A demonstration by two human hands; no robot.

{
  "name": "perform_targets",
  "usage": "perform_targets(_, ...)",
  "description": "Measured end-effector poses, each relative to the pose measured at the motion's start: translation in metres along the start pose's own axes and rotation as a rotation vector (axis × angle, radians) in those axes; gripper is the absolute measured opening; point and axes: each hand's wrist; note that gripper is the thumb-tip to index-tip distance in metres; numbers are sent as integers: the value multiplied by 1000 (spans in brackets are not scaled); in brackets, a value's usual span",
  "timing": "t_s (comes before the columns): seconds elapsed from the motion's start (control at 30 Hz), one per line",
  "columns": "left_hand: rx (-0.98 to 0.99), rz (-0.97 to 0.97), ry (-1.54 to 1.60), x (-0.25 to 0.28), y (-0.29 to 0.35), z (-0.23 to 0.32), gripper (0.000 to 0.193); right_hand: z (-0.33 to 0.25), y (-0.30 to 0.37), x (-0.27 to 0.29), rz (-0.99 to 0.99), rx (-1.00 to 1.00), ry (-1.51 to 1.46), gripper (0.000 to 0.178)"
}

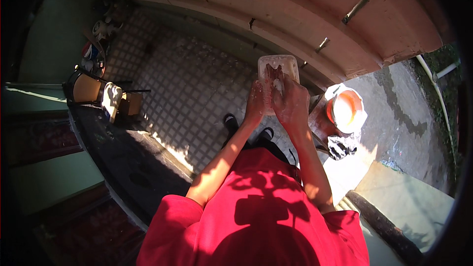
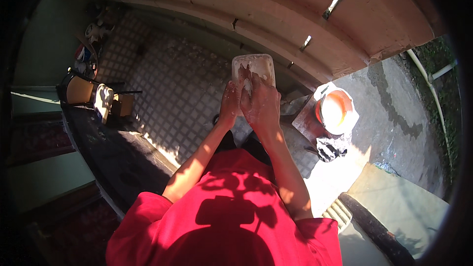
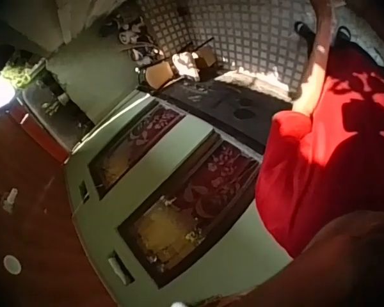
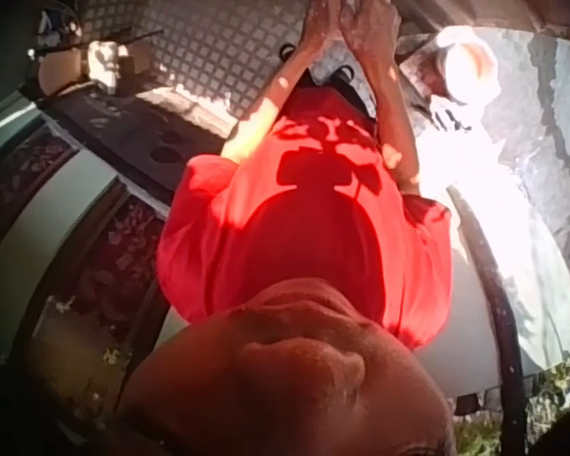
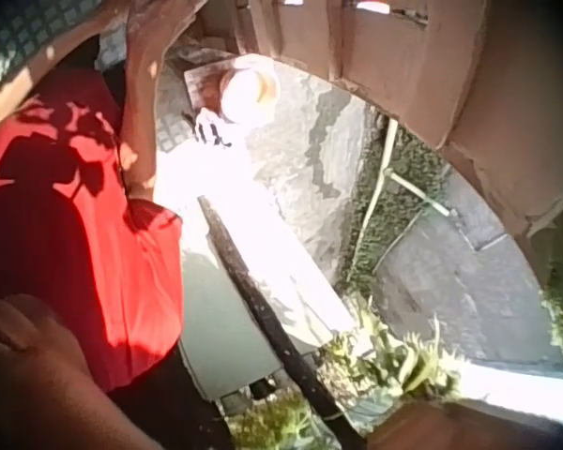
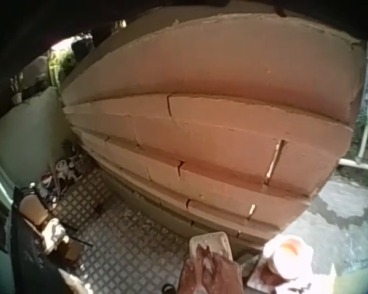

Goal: Applying plaster or putty to a wall and then cleaning the container and scraper in a bucket of water.

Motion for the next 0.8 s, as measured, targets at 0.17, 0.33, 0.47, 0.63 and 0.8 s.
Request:
perform_targets(0.17,-57,-91,207,25,-15,8,36,-6,-7,-39,-47,-49,26,31)
perform_targets(0.33,-13,-16,227,55,-30,9,40,-16,-22,-61,-95,-72,93,32)
perform_targets(0.47,-102,44,122,73,-41,25,44,-30,-31,-78,-82,-63,125,32)
perform_targets(0.63,-195,34,-12,108,-66,31,42,-46,-42,-100,-55,-8,129,32)
perform_targets(0.8,-228,36,42,133,-79,52,40,-65,-61,-114,-36,27,108,31)
Point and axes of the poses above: each hand's wrist, its own y-axis away from the middle knuckle, its own x-axis out of the back of the hand, z = x × y, and after that the axes turned 9 degrees about z, right-handed
